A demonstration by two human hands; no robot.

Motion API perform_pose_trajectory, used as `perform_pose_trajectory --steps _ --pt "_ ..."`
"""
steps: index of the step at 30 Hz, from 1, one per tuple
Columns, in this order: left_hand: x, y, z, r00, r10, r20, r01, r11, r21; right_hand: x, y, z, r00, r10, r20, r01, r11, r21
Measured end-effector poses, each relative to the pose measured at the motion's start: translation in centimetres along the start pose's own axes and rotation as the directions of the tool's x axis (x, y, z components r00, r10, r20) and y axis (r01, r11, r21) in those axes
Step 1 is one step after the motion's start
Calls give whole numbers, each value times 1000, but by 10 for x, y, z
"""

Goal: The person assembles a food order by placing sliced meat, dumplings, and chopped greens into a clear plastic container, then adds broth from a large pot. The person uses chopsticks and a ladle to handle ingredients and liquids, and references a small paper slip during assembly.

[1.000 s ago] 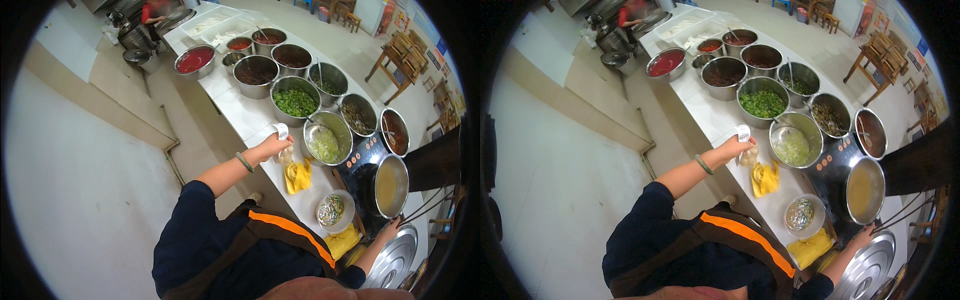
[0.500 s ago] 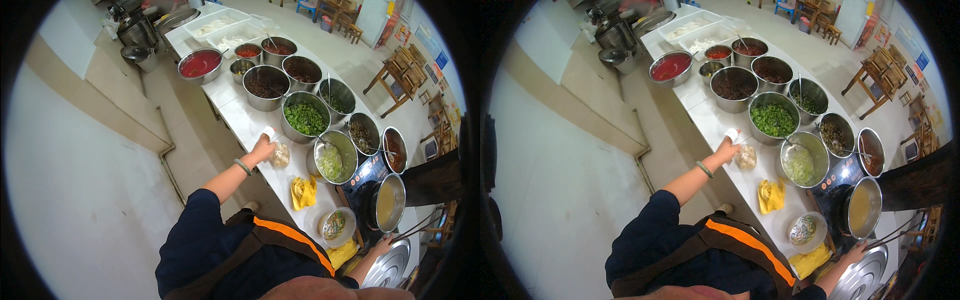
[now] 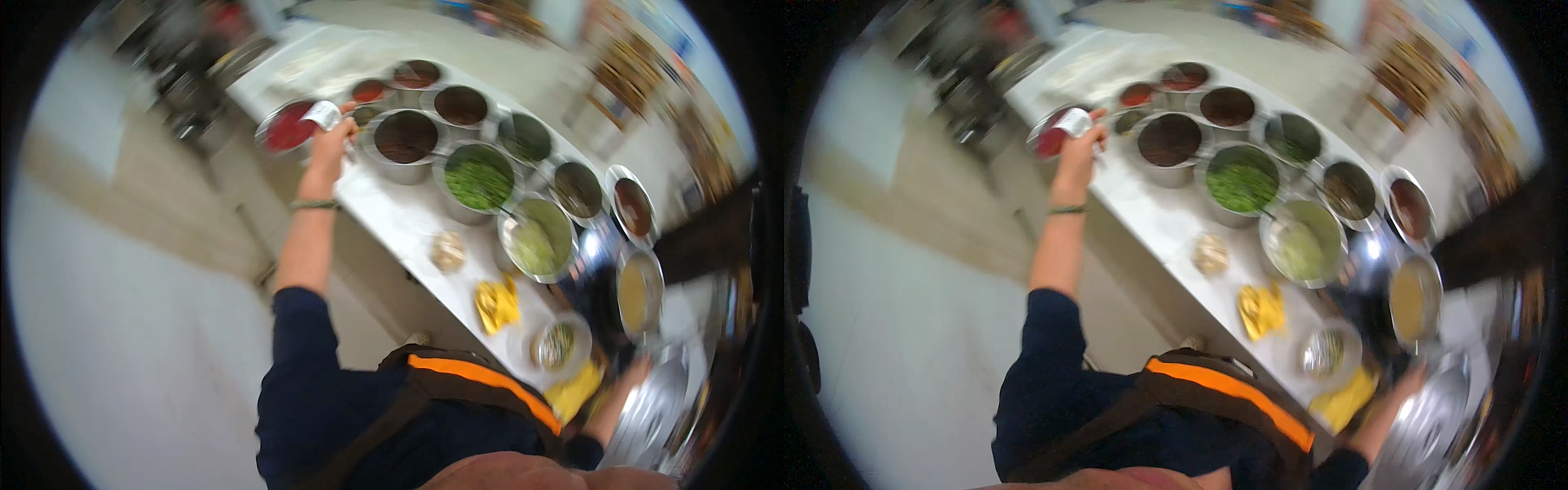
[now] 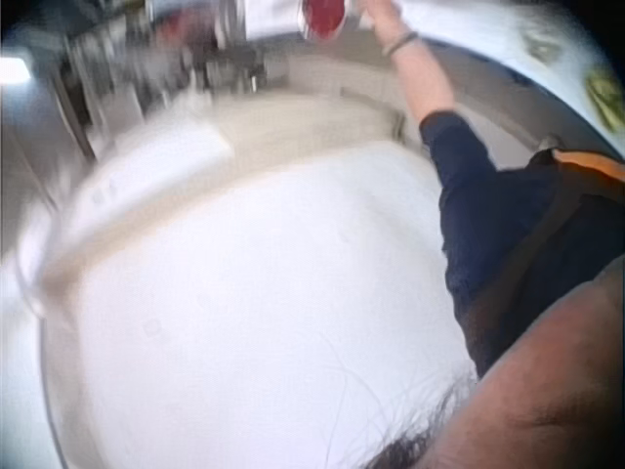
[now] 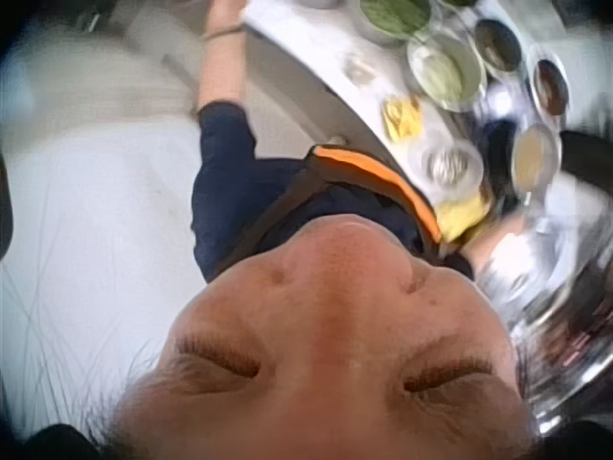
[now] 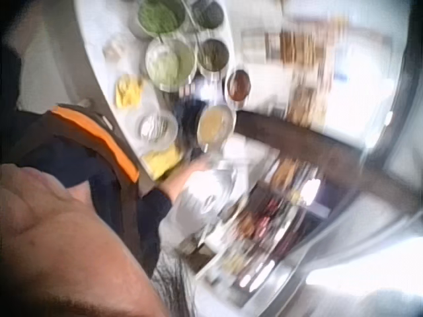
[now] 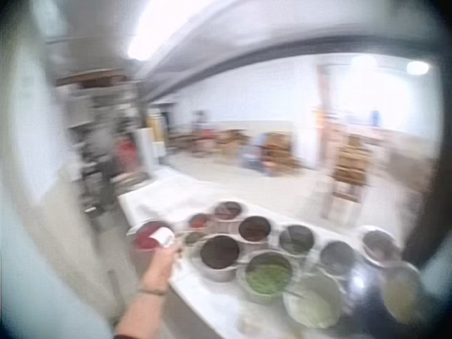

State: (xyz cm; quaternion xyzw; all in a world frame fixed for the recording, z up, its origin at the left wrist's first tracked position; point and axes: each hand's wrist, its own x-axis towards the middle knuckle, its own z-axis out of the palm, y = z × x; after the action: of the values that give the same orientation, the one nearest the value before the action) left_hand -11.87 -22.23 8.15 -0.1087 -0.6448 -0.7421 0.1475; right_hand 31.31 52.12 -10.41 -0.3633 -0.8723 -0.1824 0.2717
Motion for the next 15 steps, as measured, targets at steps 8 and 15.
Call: perform_pose_trajectory --steps 8,15 --pt "-187 77 238 -101 -215 971 137 964 228 4 -93 -70 714 599 364 -564 183 805" --pt "-167 25 255 40 -318 947 276 915 295 6 -84 -109 660 634 402 -594 113 797"
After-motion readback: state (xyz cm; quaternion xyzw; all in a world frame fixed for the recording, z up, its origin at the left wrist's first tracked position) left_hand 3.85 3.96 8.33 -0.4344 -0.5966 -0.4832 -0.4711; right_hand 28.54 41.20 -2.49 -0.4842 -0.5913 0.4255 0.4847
